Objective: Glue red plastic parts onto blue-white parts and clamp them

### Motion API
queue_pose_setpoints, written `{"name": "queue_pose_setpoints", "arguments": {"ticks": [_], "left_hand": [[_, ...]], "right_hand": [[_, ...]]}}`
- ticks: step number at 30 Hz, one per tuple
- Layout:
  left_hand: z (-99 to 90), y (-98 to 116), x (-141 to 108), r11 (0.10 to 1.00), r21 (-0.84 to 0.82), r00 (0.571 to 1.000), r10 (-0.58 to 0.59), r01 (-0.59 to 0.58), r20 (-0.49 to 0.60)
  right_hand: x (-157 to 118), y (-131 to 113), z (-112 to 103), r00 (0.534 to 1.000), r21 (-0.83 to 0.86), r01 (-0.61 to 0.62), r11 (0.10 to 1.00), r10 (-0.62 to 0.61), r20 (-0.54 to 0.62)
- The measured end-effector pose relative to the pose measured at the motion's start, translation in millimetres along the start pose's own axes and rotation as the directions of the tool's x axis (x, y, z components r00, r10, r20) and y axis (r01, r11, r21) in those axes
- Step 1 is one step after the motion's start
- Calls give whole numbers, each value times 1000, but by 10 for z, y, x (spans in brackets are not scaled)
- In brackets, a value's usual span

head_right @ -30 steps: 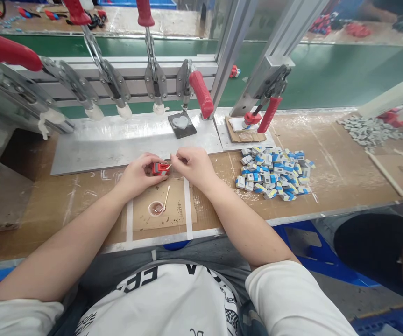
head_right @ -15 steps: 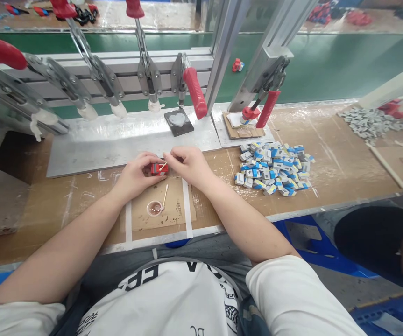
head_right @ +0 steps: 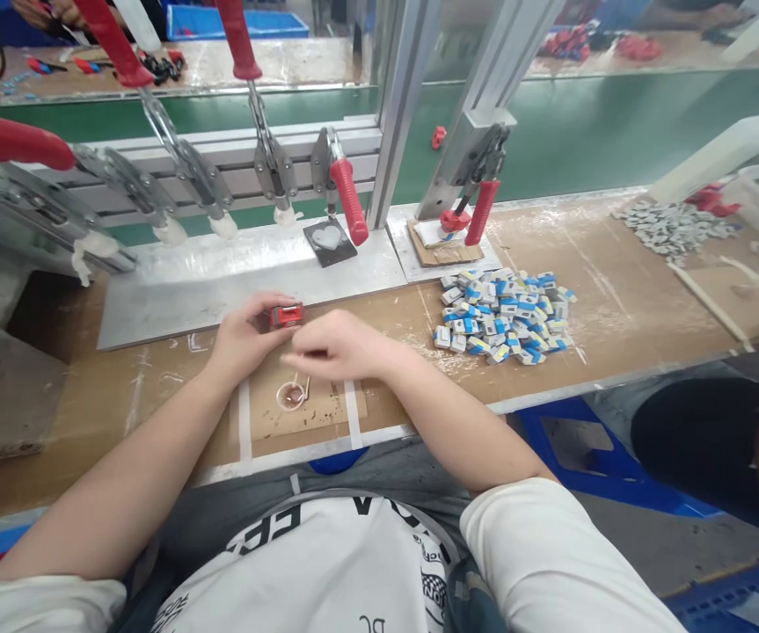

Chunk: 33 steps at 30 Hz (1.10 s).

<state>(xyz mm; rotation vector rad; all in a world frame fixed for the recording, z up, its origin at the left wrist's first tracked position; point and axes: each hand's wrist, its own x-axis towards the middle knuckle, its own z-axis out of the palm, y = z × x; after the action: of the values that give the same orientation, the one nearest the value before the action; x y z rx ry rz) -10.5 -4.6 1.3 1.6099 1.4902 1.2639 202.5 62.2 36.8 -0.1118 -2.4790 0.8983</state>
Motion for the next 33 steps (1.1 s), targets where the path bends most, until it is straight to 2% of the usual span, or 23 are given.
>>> {"name": "queue_pose_setpoints", "arguments": {"ticks": [2,3,4,6,8,9,10,11,13,14,15,16,19,23,27,29,31,33], "left_hand": [[-23,20,7,997,-48,998,-56,55,-5],[-30,38,11,993,-65,995,-95,94,-11],[-35,58,16,989,-73,991,-133,131,-19],[-37,96,26,980,-70,982,-187,184,-36],[-31,118,32,976,-56,976,-212,209,-45],[-25,121,32,975,-51,975,-220,218,-45],[-19,118,32,973,-50,973,-227,225,-40],[-12,111,32,971,-55,972,-234,232,-33],[1,93,32,968,-76,971,-240,239,-13],[6,85,34,967,-90,971,-241,239,-4],[8,81,36,965,-105,971,-241,240,3],[9,80,39,964,-117,971,-241,240,9],[2,95,42,960,-123,968,-251,251,21],[-18,124,34,957,-100,962,-271,272,28],[-24,123,29,958,-95,963,-269,270,21],[-21,112,31,959,-104,964,-263,264,27],[-19,104,32,957,-115,964,-264,265,28],[-19,104,32,955,-122,962,-272,272,23]], "right_hand": [[34,-107,50,972,-141,26,990,8,237],[52,-155,67,950,-230,19,973,55,308],[62,-195,70,932,-316,5,949,110,345],[26,-243,11,922,-452,-55,891,219,320],[-126,-239,-158,926,-550,-197,811,338,167],[-251,-216,-284,911,-591,-308,745,411,43],[-401,-178,-431,869,-620,-437,652,483,-104],[-566,-127,-594,797,-629,-569,529,542,-266],[-888,8,-927,612,-587,-765,265,582,-536],[-1021,84,-1076,539,-562,-810,166,589,-603],[-1123,158,-1201,486,-548,-831,96,606,-630],[-1192,226,-1297,456,-551,-833,55,634,-625],[-1221,366,-1400,439,-615,-788,31,729,-525],[-1100,374,-1320,477,-677,-735,37,739,-477],[-1086,292,-1280,555,-634,-754,169,681,-478],[-1109,272,-1286,573,-615,-763,202,651,-497],[-1130,275,-1301,564,-634,-751,186,681,-468],[-1139,293,-1323,536,-673,-721,166,749,-390]]}}
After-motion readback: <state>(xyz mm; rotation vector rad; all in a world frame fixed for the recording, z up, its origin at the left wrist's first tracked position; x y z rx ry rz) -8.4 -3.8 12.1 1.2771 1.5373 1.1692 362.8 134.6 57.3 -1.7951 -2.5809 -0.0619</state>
